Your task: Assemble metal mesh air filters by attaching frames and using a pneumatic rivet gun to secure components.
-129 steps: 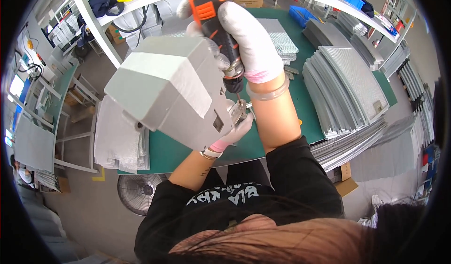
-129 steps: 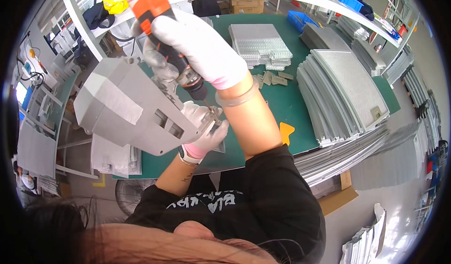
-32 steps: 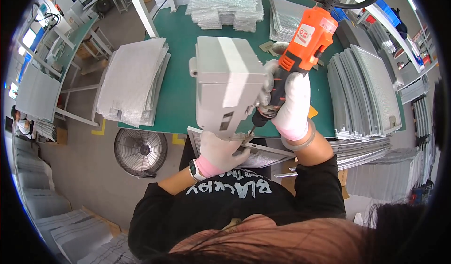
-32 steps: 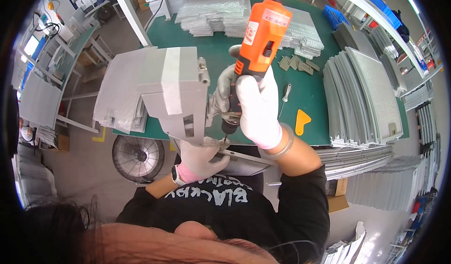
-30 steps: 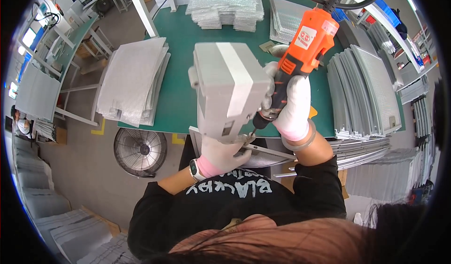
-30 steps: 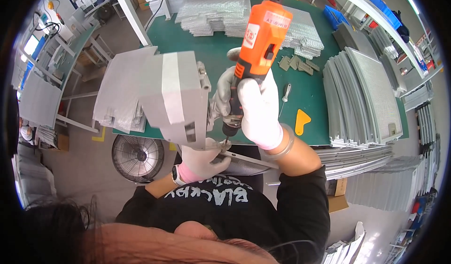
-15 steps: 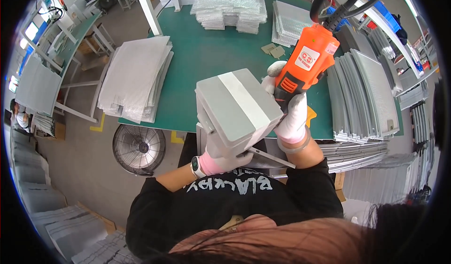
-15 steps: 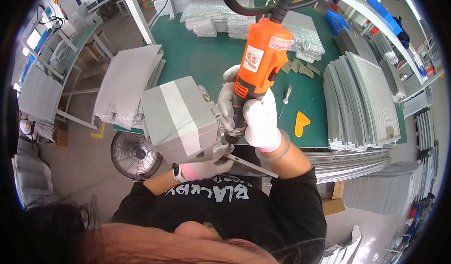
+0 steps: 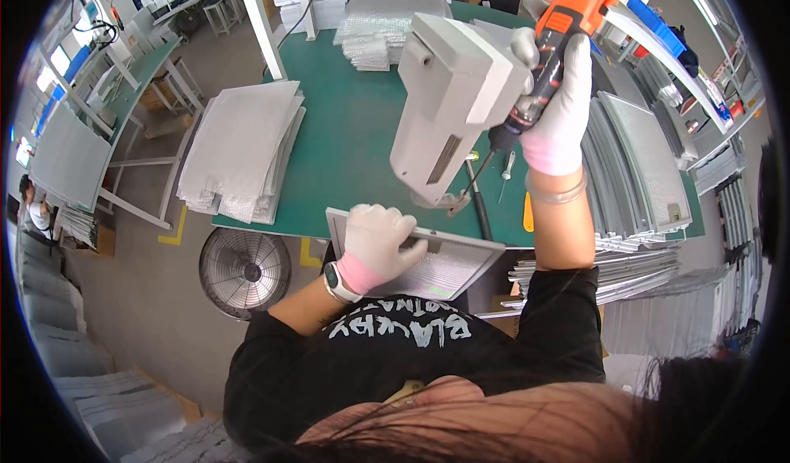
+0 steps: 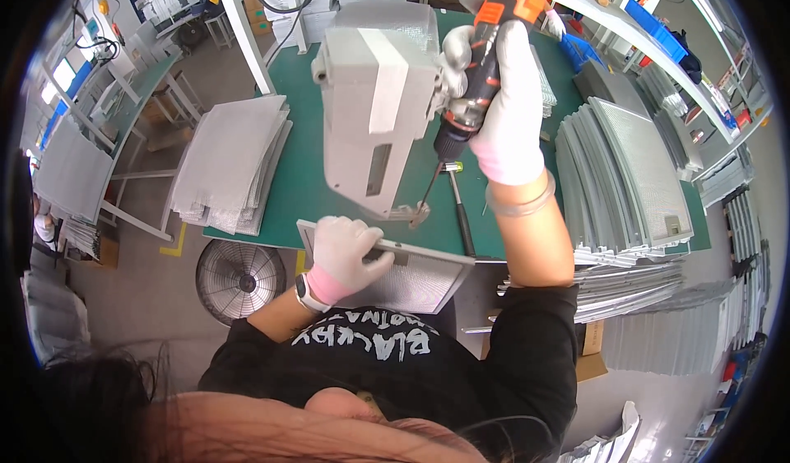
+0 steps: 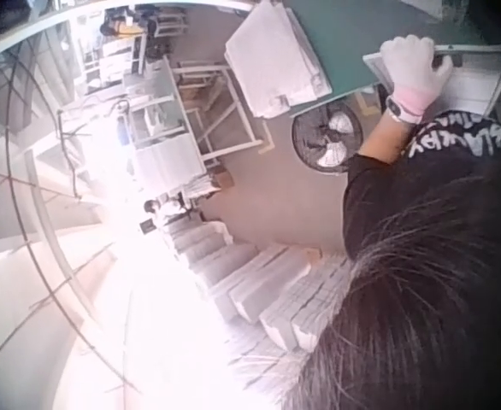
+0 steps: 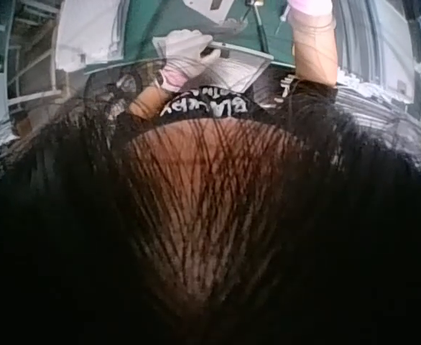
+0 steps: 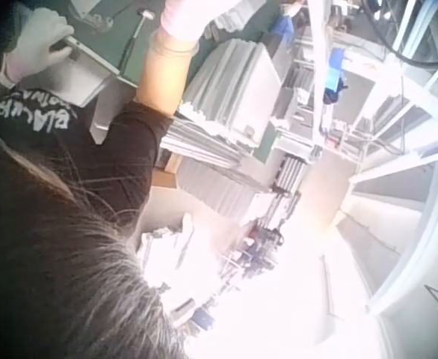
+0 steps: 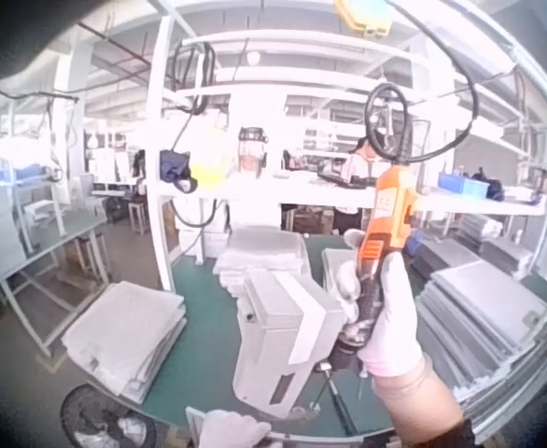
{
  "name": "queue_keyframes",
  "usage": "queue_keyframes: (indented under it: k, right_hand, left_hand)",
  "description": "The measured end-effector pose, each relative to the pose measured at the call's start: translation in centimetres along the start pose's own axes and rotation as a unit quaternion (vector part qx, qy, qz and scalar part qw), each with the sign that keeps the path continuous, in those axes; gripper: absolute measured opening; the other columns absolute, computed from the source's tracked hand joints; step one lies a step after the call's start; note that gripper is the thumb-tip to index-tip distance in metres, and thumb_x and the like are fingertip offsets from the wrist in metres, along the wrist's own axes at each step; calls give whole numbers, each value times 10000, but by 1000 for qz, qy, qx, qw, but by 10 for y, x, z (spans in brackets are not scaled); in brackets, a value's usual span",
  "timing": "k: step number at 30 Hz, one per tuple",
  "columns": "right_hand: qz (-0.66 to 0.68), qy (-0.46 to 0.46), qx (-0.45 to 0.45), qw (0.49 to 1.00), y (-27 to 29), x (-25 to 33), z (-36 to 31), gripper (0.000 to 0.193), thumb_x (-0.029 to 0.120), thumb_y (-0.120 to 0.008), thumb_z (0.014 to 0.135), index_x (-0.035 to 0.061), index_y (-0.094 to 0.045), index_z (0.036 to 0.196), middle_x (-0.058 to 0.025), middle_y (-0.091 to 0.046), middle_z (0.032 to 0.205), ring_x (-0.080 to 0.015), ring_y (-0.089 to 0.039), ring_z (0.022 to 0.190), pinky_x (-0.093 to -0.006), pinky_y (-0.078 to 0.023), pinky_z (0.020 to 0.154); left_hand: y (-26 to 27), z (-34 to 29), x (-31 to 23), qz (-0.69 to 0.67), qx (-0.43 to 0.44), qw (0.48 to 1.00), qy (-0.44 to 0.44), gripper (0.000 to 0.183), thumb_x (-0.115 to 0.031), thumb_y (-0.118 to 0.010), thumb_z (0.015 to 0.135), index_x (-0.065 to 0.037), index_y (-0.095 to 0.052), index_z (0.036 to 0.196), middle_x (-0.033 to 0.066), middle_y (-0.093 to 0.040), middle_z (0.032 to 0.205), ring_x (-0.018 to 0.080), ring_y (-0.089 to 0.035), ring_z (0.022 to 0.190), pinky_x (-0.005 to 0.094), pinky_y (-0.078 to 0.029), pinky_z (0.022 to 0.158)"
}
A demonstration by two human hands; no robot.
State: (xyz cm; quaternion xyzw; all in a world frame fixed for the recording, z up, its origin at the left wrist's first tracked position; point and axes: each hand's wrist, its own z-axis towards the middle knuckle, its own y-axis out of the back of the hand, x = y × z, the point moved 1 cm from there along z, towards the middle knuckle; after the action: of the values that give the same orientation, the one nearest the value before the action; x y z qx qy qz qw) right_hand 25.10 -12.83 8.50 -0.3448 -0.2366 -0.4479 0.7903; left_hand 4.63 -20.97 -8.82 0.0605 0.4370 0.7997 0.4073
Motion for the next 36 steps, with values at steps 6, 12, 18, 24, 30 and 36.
queue_keyframes:
  k: [6, 12, 18, 24, 30, 36]
  right_hand:
    - [-92, -31, -45, 994, 13, 16, 25, 348, 404, -526, 1011, 81, -542, 1140, -18, -599, 839, -56, -539, 629, -183, -388, 468]
    - [-446, 88, -118, 883, 37, 40, 53, 354, 330, -603, 993, 50, -572, 1206, -24, -637, 923, -53, -574, 738, -205, -460, 627]
    - [-693, 247, -153, 659, 81, 55, 82, 729, 455, -669, 912, 20, -424, 1443, -220, -592, 1284, -333, -613, 1165, -374, -456, 1007]
    - [-728, 336, -101, 589, 80, 87, 72, 681, 351, -667, 915, -73, -431, 1393, -275, -527, 1303, -404, -560, 1174, -422, -429, 1026]
    - [-787, 208, 223, 536, -15, 38, -45, 754, 216, -787, 756, -18, -478, 1402, -233, -557, 1333, -394, -524, 1247, -478, -371, 1093]
    - [-560, -209, 324, 733, 10, 44, -137, 654, 151, -710, 826, 45, -457, 1420, -227, -656, 858, -405, -660, 753, -425, -539, 685]
  left_hand:
    - [3, 47, 71, 47, 32, 997, 45, 277, -356, -694, 769, -93, -618, 734, 124, -596, 702, 320, -603, 703, 451, -424, 683]
    - [30, 125, 163, 98, 145, 955, 239, 463, -510, -594, 840, -68, -712, 911, 168, -708, 911, 347, -677, 907, 446, -511, 829]
    - [49, 139, 211, 128, 166, 930, 302, 543, -552, -523, 864, -63, -737, 965, 159, -720, 984, 317, -677, 971, 397, -511, 880]
    - [46, 149, 200, 123, 145, 949, 252, 523, -546, -534, 866, -70, -738, 940, 165, -712, 971, 327, -672, 952, 403, -510, 857]
    - [54, 115, 56, 127, 98, 986, -54, 276, -423, -562, 825, -172, -648, 749, 68, -628, 705, 263, -632, 698, 410, -456, 697]
    - [68, 78, -30, 40, 36, 968, -246, 218, -291, -696, 662, -129, -605, 777, 49, -617, 804, 210, -614, 779, 349, -462, 672]
